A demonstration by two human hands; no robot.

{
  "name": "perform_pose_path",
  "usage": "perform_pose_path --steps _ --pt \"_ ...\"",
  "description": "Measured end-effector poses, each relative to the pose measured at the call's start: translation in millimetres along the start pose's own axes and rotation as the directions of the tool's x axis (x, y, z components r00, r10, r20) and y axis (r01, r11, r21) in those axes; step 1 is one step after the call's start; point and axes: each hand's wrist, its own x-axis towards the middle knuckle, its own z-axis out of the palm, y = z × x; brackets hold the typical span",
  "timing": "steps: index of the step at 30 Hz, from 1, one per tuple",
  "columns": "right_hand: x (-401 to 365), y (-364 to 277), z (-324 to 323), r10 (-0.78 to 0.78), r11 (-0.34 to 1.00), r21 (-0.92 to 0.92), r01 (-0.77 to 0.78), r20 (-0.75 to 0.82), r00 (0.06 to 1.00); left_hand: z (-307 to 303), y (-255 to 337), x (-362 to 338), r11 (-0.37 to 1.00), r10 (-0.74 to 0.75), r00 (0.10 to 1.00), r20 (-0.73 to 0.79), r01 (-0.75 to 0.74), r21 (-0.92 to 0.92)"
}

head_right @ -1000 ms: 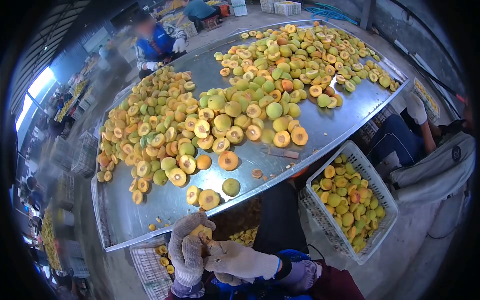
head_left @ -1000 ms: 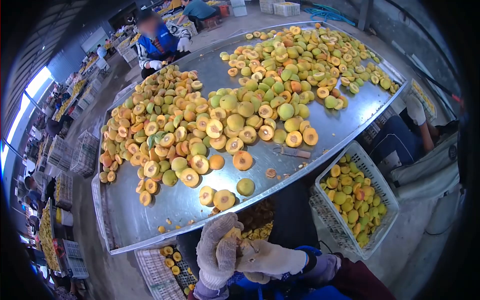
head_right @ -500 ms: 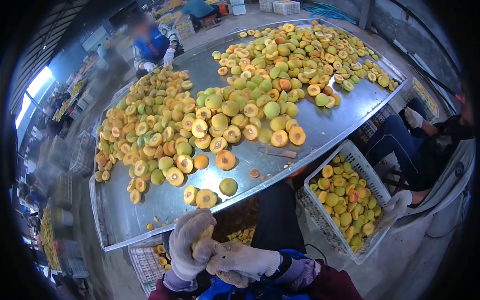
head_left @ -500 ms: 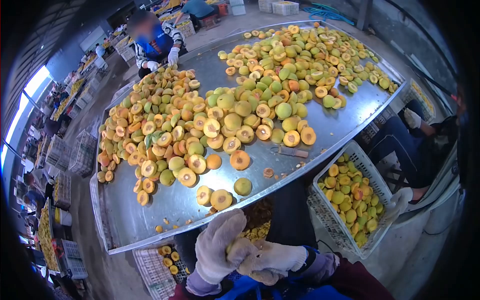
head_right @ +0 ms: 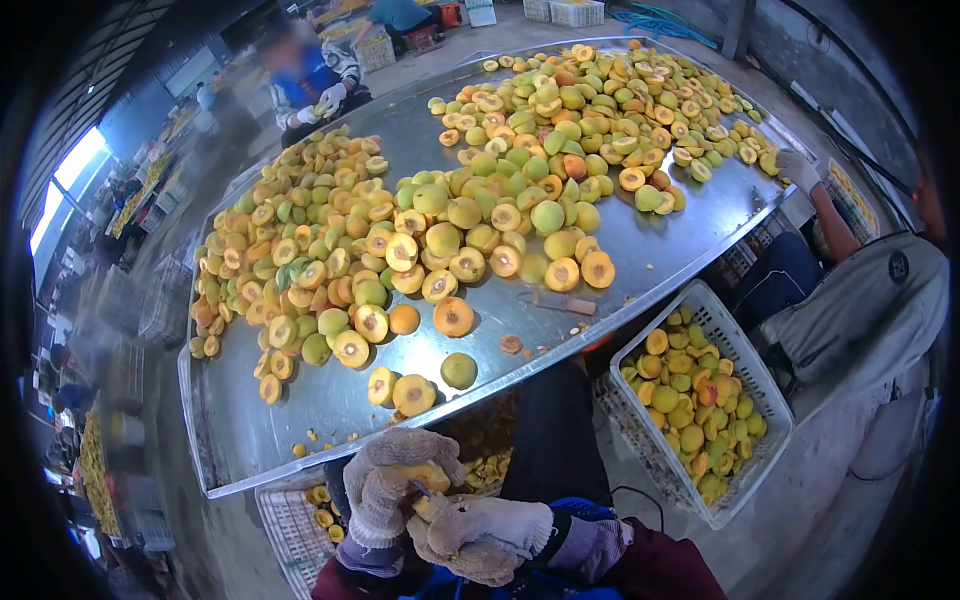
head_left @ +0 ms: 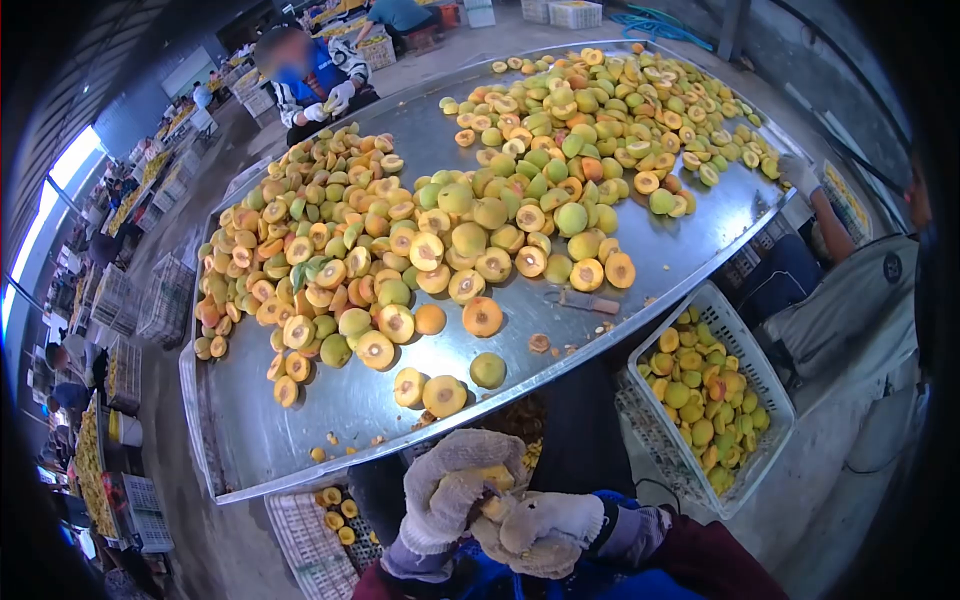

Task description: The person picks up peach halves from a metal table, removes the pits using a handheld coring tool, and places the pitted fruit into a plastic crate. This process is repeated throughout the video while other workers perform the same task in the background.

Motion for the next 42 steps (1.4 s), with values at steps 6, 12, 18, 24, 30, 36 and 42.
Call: perform_pose_path --steps 6,12,18,24,30,36,42 --pt "-2 0 -2 0.018 1.000 0.005 -0.018 0.015 1.000 3 5 3 0.991 -0.121 0.992 -0.027 0.120 -0.061" --pt "2 0 7 -0.032 0.997 -0.065 0.032 0.000 1.000 -5 -3 5 0.987 0.103 0.994 0.038 -0.107 0.121" --pt "5 1 -2 0.012 1.000 0.004 -0.012 -0.004 1.000 11 -13 -7 0.900 -0.086 0.987 -0.137 0.018 -0.435" --pt "15 11 2 -0.095 0.989 -0.118 0.087 -0.066 0.993 4 -19 11 0.588 -0.269 0.954 -0.133 0.053 -0.807" --pt "23 1 -8 0.023 0.926 -0.375 -0.037 -0.042 0.999 -6 -18 7 0.623 -0.335 0.922 -0.195 0.061 -0.780" --pt "20 -3 -6 0.059 0.896 -0.419 -0.149 -0.220 0.974 -46 -29 -16 0.705 -0.346 0.857 -0.381 -0.031 -0.709" --pt "29 -6 -12 -0.020 0.906 -0.357 -0.229 -0.575 0.818 -131 -39 -95 0.890 -0.204 0.613 -0.764 -0.209 -0.405"
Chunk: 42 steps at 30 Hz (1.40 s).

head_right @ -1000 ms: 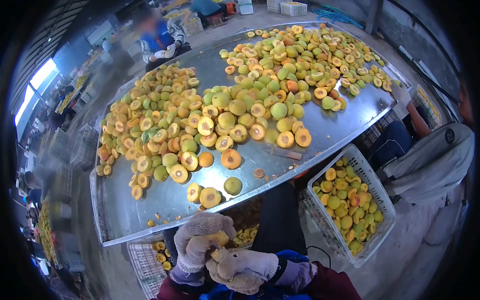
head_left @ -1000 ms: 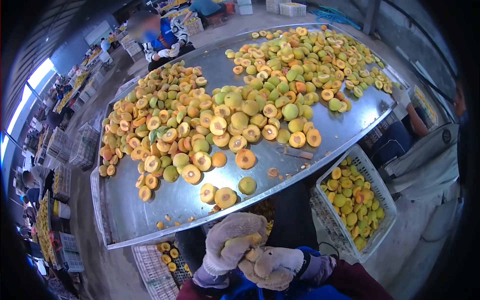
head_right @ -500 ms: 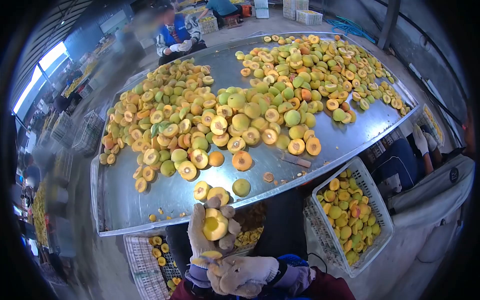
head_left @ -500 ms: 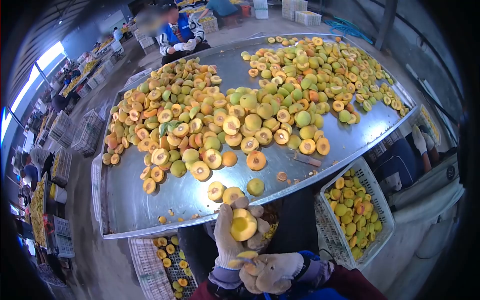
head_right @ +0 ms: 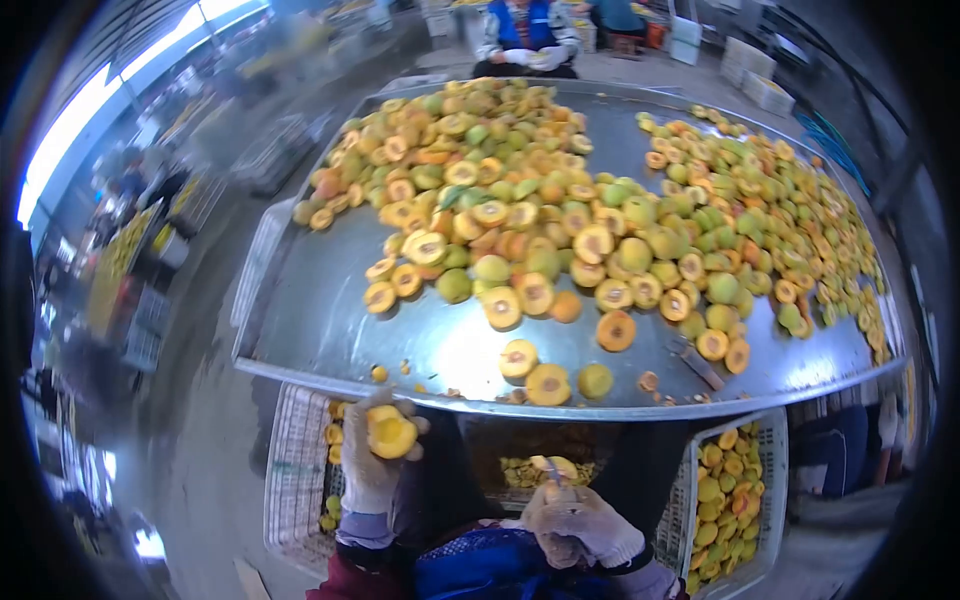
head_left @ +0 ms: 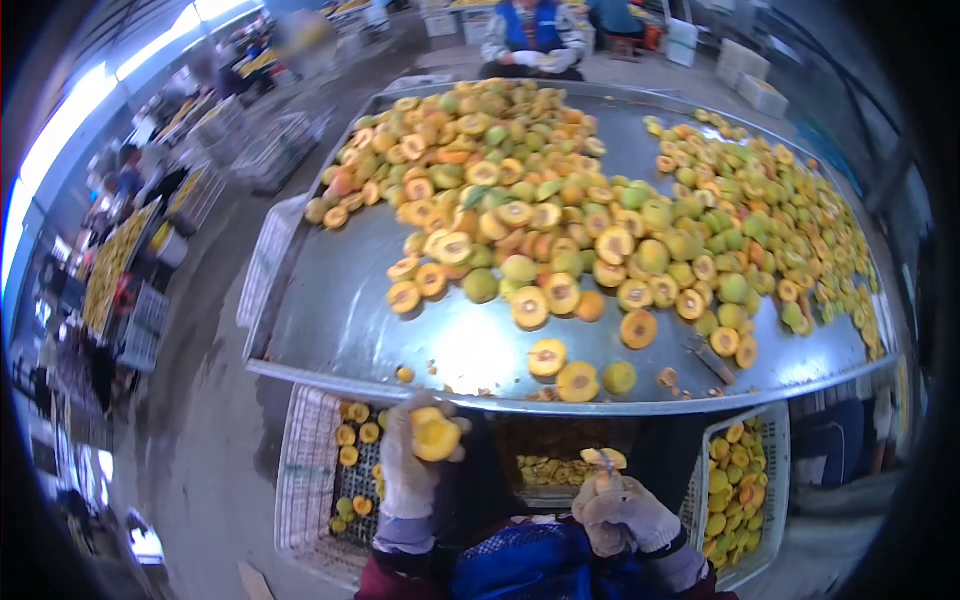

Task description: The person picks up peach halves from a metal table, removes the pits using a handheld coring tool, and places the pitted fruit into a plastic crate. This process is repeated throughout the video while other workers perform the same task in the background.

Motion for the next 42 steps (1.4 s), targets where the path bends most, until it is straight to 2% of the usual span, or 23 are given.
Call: perform_pose_path --steps 2,3,5,6,8,10,12,13,14,16,17,18,19,20,22,24,28,30,32,33,36,40,42 --pt "10 0 7 0.000 0.998 -0.059 -0.002 -0.033 0.999 -69 6 10 0.980 0.136 0.984 -0.116 -0.116 0.159" --pt "15 -1 11 0.011 0.997 -0.071 -0.017 -0.080 0.997 -106 1 15 0.937 0.210 0.950 -0.231 -0.128 0.324" --pt "28 1 18 -0.009 0.992 -0.128 -0.010 -0.148 0.989 -146 10 14 0.786 0.332 0.870 -0.364 -0.042 0.616" --pt "35 4 19 0.005 0.990 -0.141 -0.025 -0.140 0.990 -163 12 14 0.791 0.338 0.860 -0.383 -0.039 0.611" --pt "48 9 19 -0.004 0.965 -0.256 -0.053 -0.215 0.977 -197 3 15 0.716 0.185 0.775 -0.604 0.315 0.624" --pt "56 6 27 0.005 0.946 -0.312 -0.081 -0.239 0.971 -205 4 11 0.741 0.100 0.727 -0.679 0.401 0.538" --pt "65 5 29 0.000 0.925 -0.366 -0.101 -0.265 0.964 -234 -11 13 0.677 0.139 0.759 -0.636 0.396 0.620" --pt "69 8 26 -0.015 0.925 -0.367 -0.099 -0.296 0.955 -243 -17 11 0.690 0.198 0.789 -0.582 0.310 0.655" --pt "72 10 25 -0.029 0.924 -0.369 -0.099 -0.326 0.945 -253 -23 9 0.694 0.191 0.780 -0.595 0.321 0.644" --pt "77 8 28 -0.037 0.919 -0.381 -0.107 -0.352 0.935 -264 -33 3 0.449 0.306 0.748 -0.589 0.433 0.782" --pt "81 7 30 -0.061 0.918 -0.386 -0.096 -0.375 0.925 -267 -42 -1 0.551 0.242 0.773 -0.586 0.387 0.739" --pt "85 5 31 -0.054 0.916 -0.388 -0.104 -0.377 0.925 -259 -44 -7 0.503 0.169 0.830 -0.531 0.391 0.771" --pt "89 2 32 -0.059 0.904 -0.411 -0.116 -0.390 0.919 -251 -45 -13 0.345 0.020 0.879 -0.476 0.441 0.828" --pt "94 1 32 -0.066 0.892 -0.434 -0.127 -0.402 0.913 -247 -52 -19 0.271 -0.154 0.882 -0.446 0.471 0.839" --pt "105 3 29 -0.076 0.893 -0.434 -0.115 -0.399 0.914 -215 -53 -27 0.131 -0.427 0.816 -0.389 0.482 0.866" --pt "115 3 26 -0.158 0.880 -0.473 -0.048 -0.385 0.909 -221 -90 -39 -0.028 -0.167 0.913 -0.373 0.373 0.927" --pt "131 -1 18 -0.235 0.842 -0.539 -0.028 -0.412 0.881 -234 -91 -28 0.012 -0.326 0.846 -0.421 0.449 0.894" --pt "137 -2 19 -0.233 0.841 -0.539 -0.040 -0.428 0.873 -228 -90 -27 -0.155 -0.280 0.873 -0.399 0.369 0.916" --pt "144 -8 15 -0.309 0.840 -0.543 -0.020 -0.508 0.804 -237 -103 -30 -0.187 -0.268 0.879 -0.394 0.354 0.916" --pt "146 -9 8 -0.329 0.850 -0.524 0.048 -0.459 0.825 -237 -104 -32 -0.218 -0.267 0.880 -0.393 0.342 0.914" --pt "158 -6 -4 -0.367 0.866 -0.486 0.118 -0.456 0.811 -236 -103 -34 -0.203 -0.293 0.875 -0.386 0.337 0.919" --pt "162 -12 2 -0.327 0.863 -0.502 0.057 -0.470 0.820 -239 -86 -34 -0.163 -0.326 0.877 -0.354 0.317 0.934" --pt "160 -19 2 -0.286 0.888 -0.459 0.030 -0.499 0.818 -277 -90 -27 0.294 -0.430 0.857 -0.285 0.431 0.853"
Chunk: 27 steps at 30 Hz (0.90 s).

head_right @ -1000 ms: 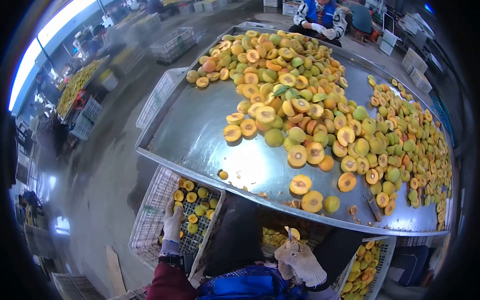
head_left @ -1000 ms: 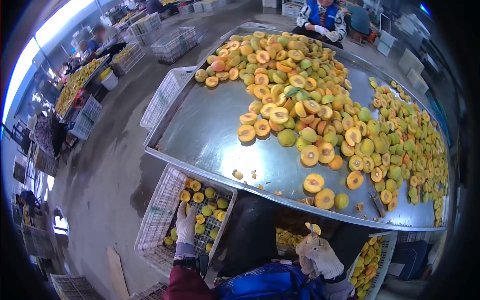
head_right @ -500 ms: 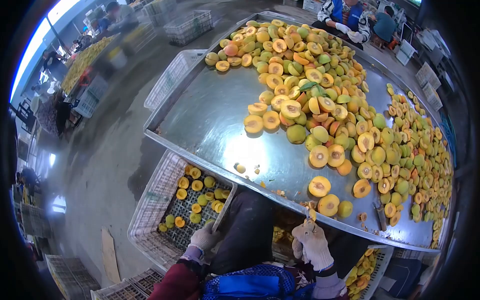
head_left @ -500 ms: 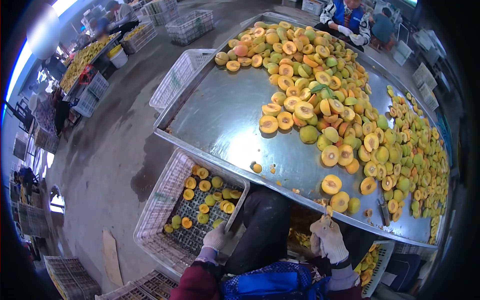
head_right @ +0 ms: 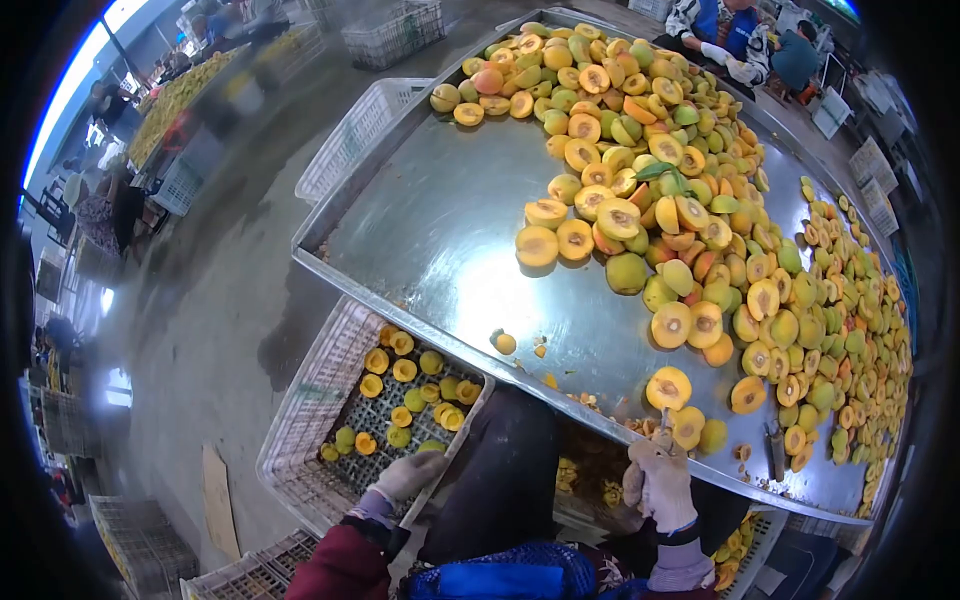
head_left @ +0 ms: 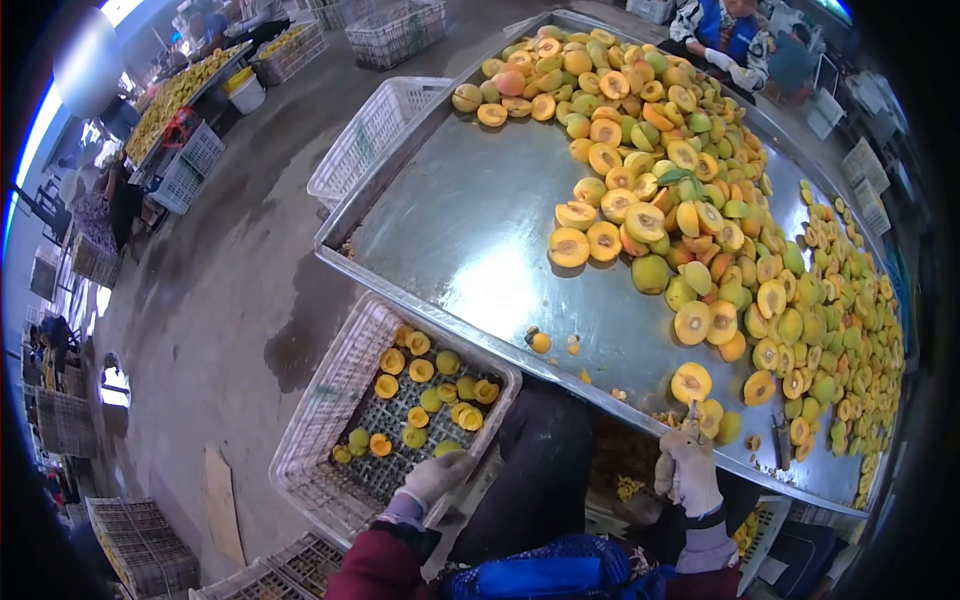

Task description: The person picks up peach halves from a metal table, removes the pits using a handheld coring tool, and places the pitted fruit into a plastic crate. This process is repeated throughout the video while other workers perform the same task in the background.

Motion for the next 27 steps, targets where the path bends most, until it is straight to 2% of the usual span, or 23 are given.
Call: perform_pose_path --steps 1,2,4,5,6,8,10,11,12,13,14,16,18,20,21,22,24,25,26,27 --pt "3 1 -4 0.012 0.999 0.031 -0.013 0.017 1.000 -1 -28 19 0.973 -0.051 0.999 0.018 0.053 -0.224" --pt "4 0 -2 0.016 1.000 0.027 -0.016 0.012 1.000 -8 -28 26 0.972 -0.052 0.998 0.024 0.056 -0.227" --pt "2 -3 1 -0.006 0.998 -0.063 0.005 -0.018 1.000 -22 -18 40 0.972 -0.193 0.980 -0.045 0.185 -0.142" --pt "0 -4 3 -0.019 0.998 -0.061 0.016 -0.044 0.999 -23 -19 53 0.987 -0.144 0.979 -0.145 0.153 0.053" --pt "1 -2 3 -0.014 0.998 -0.069 0.010 -0.047 0.999 -18 -32 71 0.987 -0.148 0.979 -0.138 0.156 0.048" --pt "2 2 3 -0.026 0.999 -0.040 0.021 -0.122 0.992 -7 -60 109 0.981 -0.168 0.975 -0.144 0.151 -0.122" --pt "7 8 -9 0.039 0.997 -0.066 -0.047 -0.122 0.992 -8 -39 125 0.987 -0.150 0.975 -0.164 0.138 -0.082" --pt "15 34 -37 -0.095 0.967 -0.245 0.069 -0.096 0.991 -4 -34 138 0.980 -0.198 0.957 -0.214 0.197 -0.026" --pt "15 32 -35 -0.120 0.953 -0.288 0.092 -0.083 0.989 -1 -34 152 0.966 -0.241 0.933 -0.268 0.257 0.027" --pt "15 31 -34 -0.145 0.937 -0.329 0.114 -0.071 0.987 13 -68 180 0.983 -0.168 0.955 -0.243 0.182 0.037" --pt "15 29 -33 -0.170 0.919 -0.369 0.137 -0.058 0.984 18 -71 193 0.982 -0.174 0.955 -0.239 0.186 0.030" --pt "7 15 -14 -0.068 0.987 -0.155 0.030 -0.242 0.968 30 -70 212 0.962 -0.130 0.948 -0.291 0.191 0.194" --pt "1 2 -5 -0.024 0.986 -0.168 -0.021 -0.261 0.965 35 -74 229 0.949 -0.154 0.949 -0.277 0.220 0.227" --pt "-5 0 -3 -0.006 0.958 -0.279 -0.069 -0.260 0.966 36 -82 239 0.908 -0.199 0.944 -0.262 0.279 0.314" --pt "-7 21 -33 -0.352 0.589 -0.750 0.301 0.097 0.931 39 -96 251 0.893 -0.154 0.955 -0.254 0.244 0.378" --pt "-4 29 -44 -0.349 0.589 -0.750 0.301 0.100 0.932 41 -96 252 0.892 -0.158 0.954 -0.255 0.248 0.378" --pt "-1 33 -49 -0.419 0.447 -0.808 0.385 0.192 0.888 49 -98 255 0.930 -0.149 0.895 -0.421 0.271 0.247" --pt "-1 31 -45 -0.418 0.446 -0.808 0.386 0.193 0.888 51 -103 257 0.930 -0.151 0.894 -0.421 0.273 0.246" --pt "-2 30 -40 -0.260 0.797 -0.582 0.165 -0.084 0.962 52 -108 261 0.938 -0.116 0.890 -0.441 0.244 0.245" --pt "-3 28 -35 0.005 0.976 -0.210 -0.065 -0.276 0.961 52 -113 264 0.945 -0.082 0.884 -0.460 0.215 0.246"
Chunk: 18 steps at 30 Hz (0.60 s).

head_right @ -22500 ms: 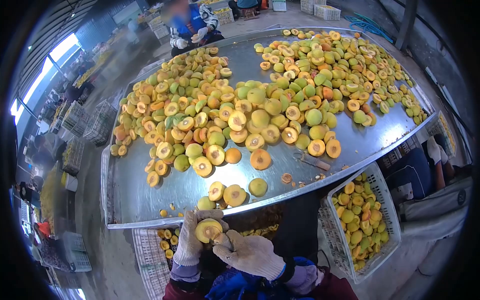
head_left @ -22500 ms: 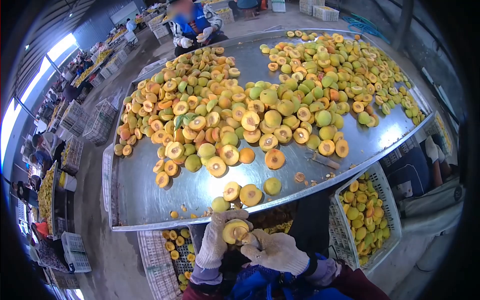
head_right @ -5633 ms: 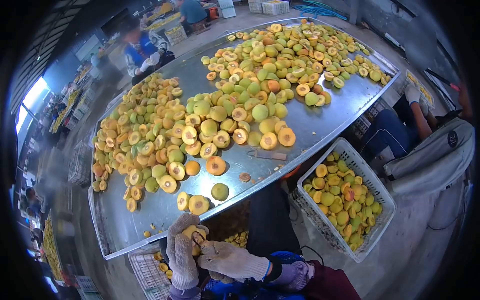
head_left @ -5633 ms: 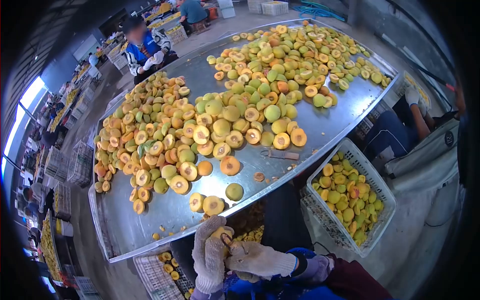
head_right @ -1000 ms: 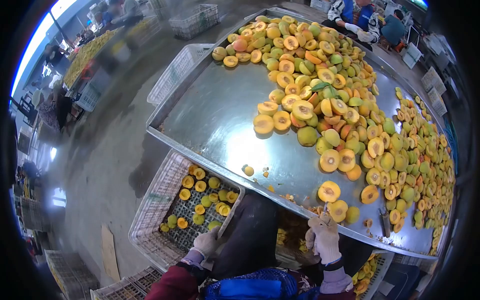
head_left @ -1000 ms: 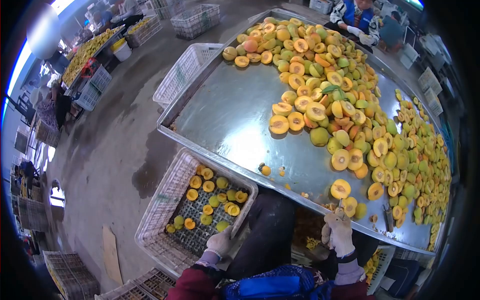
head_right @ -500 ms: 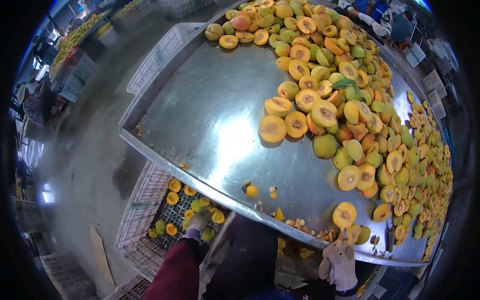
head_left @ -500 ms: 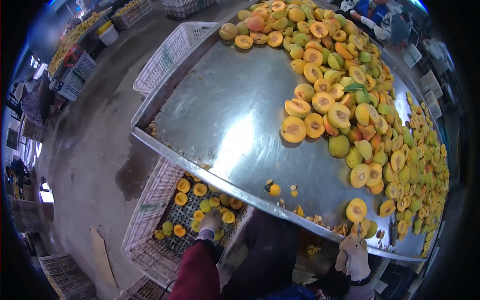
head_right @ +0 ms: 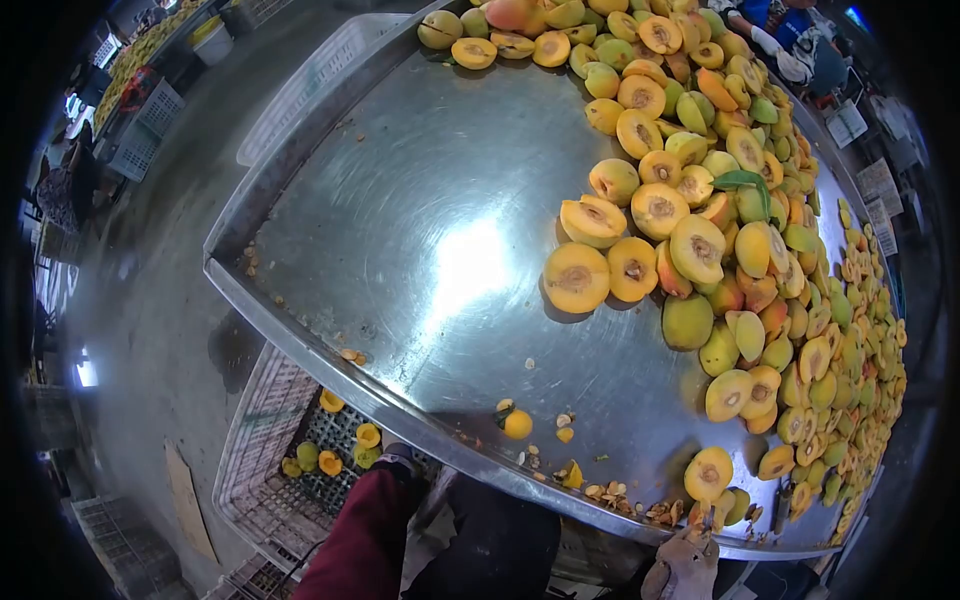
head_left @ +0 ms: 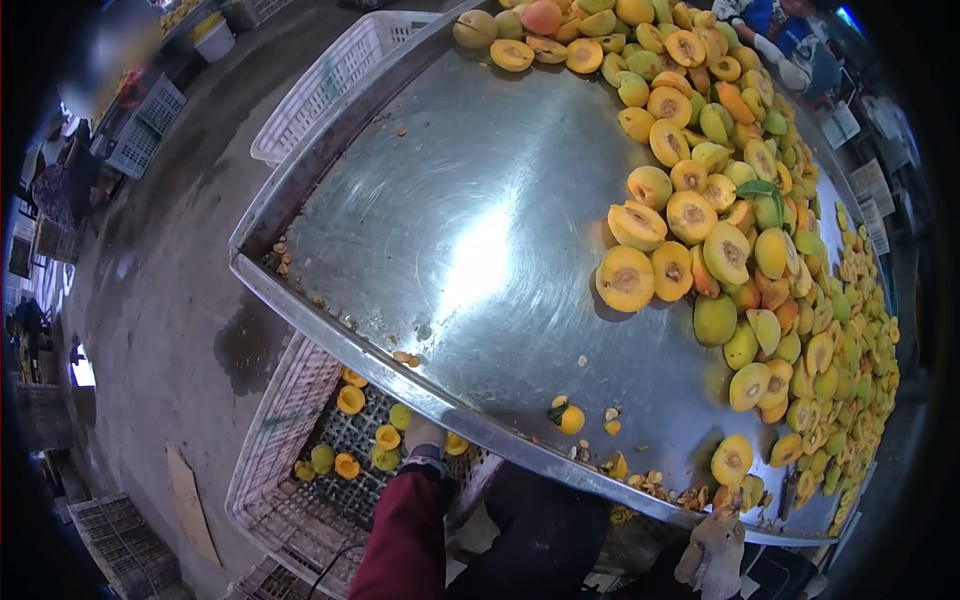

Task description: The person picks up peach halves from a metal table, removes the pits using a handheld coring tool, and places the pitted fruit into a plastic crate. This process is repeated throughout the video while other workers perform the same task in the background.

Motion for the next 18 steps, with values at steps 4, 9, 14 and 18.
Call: perform_pose_path --steps 4,9,14,18 --pt "5 14 -17 -0.560 0.529 -0.574 0.625 0.318 0.765 -27 -6 -8 0.946 -0.057 0.987 0.148 0.101 -0.307" --pt "2 -21 18 -0.052 0.988 0.147 0.041 0.070 0.996 -69 4 -41 0.580 -0.243 0.969 0.051 0.187 -0.793" --pt "-8 -47 24 0.022 0.996 -0.087 -0.010 0.138 0.990 -221 107 -142 0.134 -0.056 0.992 0.111 0.117 -0.984" --pt "-10 -51 26 0.054 0.997 0.035 -0.063 0.209 0.976 -286 160 -218 -0.035 0.214 0.977 -0.019 -0.012 -0.999"
